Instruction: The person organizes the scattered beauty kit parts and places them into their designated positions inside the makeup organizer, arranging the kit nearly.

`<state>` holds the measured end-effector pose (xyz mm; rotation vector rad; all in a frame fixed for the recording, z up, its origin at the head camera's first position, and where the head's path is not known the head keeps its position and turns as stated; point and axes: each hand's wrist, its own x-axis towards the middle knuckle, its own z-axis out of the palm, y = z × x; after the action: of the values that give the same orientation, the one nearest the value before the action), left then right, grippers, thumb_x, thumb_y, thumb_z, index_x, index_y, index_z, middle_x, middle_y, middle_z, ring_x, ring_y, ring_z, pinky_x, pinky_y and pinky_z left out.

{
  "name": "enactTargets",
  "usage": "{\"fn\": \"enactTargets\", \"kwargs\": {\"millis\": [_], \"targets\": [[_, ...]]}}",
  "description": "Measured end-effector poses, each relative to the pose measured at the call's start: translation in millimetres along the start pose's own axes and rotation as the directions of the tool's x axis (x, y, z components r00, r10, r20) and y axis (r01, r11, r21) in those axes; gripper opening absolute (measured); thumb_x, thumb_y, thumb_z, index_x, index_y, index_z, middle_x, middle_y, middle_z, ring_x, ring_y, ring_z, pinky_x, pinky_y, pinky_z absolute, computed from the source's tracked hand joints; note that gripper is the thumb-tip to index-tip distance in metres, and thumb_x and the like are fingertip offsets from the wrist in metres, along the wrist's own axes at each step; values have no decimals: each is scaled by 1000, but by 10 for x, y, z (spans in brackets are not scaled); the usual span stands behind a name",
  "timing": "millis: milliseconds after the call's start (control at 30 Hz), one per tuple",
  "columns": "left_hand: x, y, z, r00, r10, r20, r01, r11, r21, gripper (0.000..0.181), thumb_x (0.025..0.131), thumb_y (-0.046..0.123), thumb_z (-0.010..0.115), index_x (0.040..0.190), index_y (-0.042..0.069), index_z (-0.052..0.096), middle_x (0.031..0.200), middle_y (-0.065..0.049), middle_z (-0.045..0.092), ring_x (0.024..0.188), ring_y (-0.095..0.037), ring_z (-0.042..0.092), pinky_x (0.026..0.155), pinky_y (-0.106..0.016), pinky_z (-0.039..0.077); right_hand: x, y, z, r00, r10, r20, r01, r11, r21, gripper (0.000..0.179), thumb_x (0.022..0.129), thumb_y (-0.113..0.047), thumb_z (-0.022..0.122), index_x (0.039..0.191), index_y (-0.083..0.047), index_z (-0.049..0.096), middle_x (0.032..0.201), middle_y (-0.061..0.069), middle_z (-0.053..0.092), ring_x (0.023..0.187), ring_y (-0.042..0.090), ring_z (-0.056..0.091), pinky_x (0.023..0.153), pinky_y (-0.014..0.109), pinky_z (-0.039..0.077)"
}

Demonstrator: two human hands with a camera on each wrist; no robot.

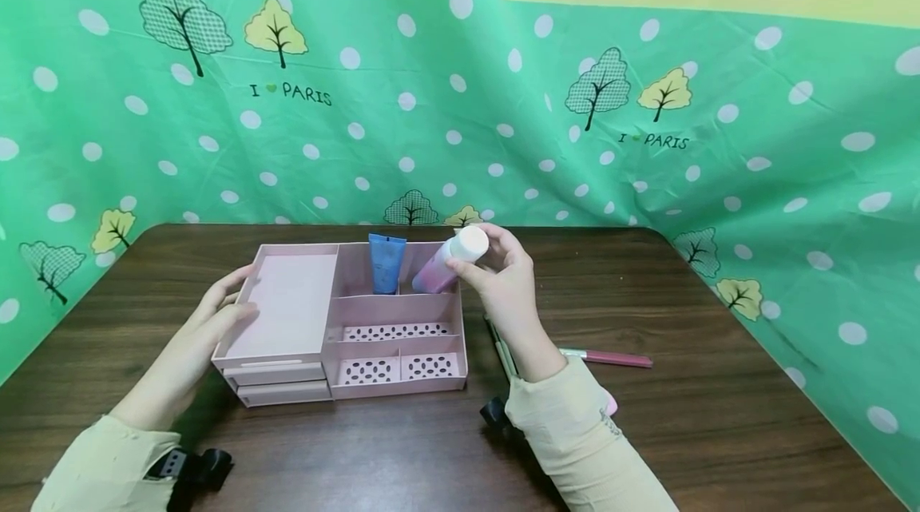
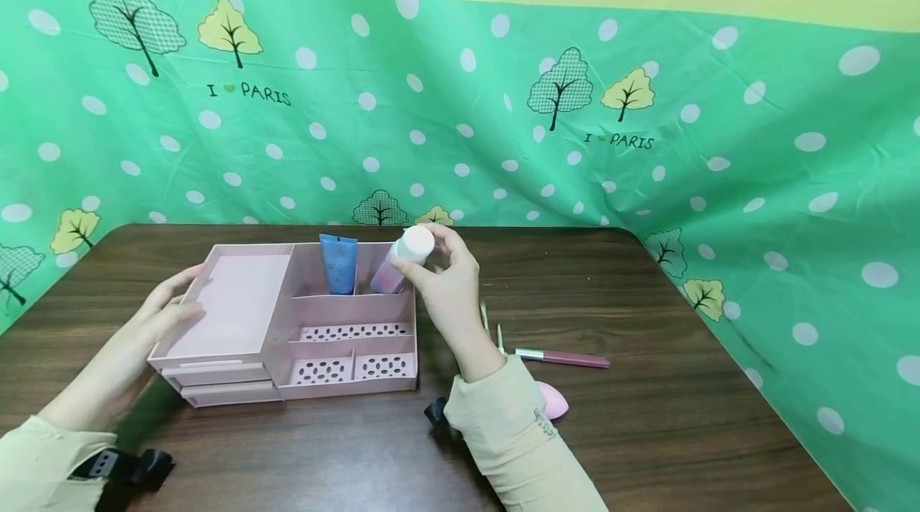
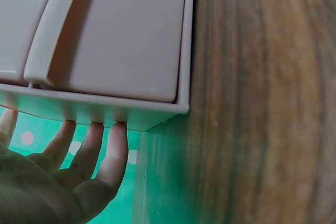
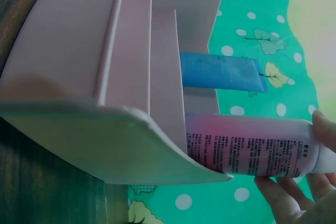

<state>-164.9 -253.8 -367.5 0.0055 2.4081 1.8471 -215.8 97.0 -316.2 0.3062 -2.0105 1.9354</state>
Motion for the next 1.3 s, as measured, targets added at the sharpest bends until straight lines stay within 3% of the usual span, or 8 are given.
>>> {"fn": "enactTargets", "kwargs": {"millis": [1300], "targets": [[-14, 11, 7, 1000, -3, -1, 3, 1000, -3, 65, 103, 42, 45, 158, 40, 11, 162, -20, 1, 143, -44, 8, 105, -73, 12, 51, 121, 15, 999, 26, 22, -26, 1000, -2, 46, 80, 5, 76, 123, -1, 59, 119, 15, 69, 95, 6, 63, 84, 23, 51]]}}
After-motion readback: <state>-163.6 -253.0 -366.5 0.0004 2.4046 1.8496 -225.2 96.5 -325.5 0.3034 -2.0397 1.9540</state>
